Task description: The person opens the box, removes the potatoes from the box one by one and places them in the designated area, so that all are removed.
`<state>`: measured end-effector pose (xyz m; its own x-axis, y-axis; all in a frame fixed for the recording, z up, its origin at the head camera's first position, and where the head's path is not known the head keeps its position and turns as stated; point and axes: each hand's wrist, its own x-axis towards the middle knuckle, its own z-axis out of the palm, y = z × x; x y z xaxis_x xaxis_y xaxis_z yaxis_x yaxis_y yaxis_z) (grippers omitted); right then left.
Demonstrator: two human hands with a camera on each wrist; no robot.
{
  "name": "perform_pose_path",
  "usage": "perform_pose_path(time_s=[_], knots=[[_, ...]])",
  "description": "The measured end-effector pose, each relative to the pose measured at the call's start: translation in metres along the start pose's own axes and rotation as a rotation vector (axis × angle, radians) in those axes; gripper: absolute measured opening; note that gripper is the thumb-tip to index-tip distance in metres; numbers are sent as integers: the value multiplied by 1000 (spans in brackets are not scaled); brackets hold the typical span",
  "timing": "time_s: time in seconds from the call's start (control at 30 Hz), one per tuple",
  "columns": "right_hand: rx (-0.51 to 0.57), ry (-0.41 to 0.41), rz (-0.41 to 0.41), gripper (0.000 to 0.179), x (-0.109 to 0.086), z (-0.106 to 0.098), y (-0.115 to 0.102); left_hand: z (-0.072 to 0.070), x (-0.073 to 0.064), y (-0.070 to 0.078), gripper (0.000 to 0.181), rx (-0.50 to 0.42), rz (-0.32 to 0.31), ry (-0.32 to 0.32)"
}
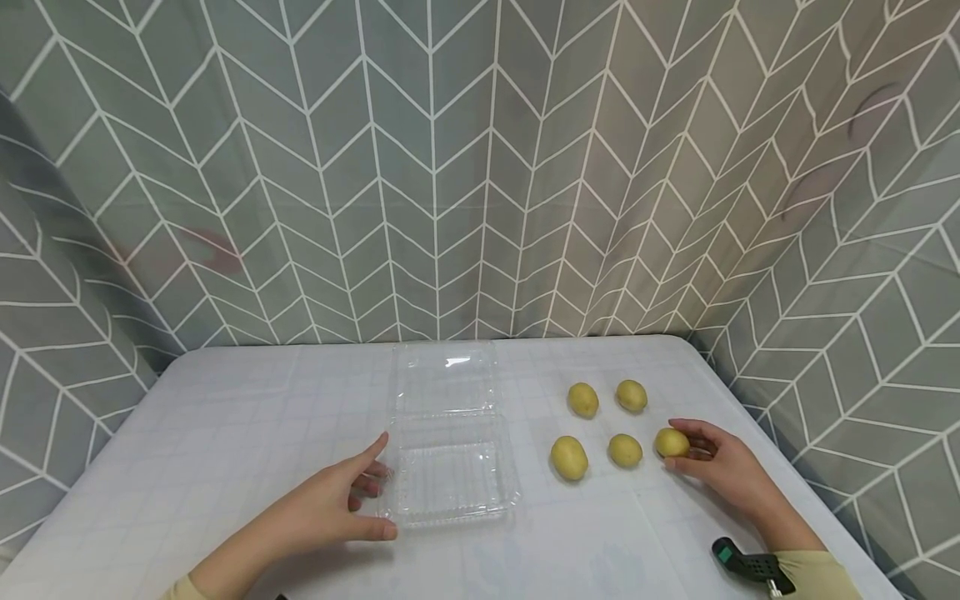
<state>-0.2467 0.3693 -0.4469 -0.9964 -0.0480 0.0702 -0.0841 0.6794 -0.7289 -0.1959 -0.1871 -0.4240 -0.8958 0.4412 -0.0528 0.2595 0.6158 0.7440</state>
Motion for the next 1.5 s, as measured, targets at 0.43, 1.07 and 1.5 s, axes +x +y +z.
perform_pose_path(time_s=[0.43, 1.07, 1.5], knots=[[32, -1, -12, 68, -1, -1, 0, -1, -1, 1, 113, -4, 11, 2], [42, -11, 17, 69, -3, 2, -5, -3, 1, -3, 93, -30, -4, -15], [69, -28, 43, 70, -3, 2, -6, -1, 5, 2, 69, -52, -79, 96]])
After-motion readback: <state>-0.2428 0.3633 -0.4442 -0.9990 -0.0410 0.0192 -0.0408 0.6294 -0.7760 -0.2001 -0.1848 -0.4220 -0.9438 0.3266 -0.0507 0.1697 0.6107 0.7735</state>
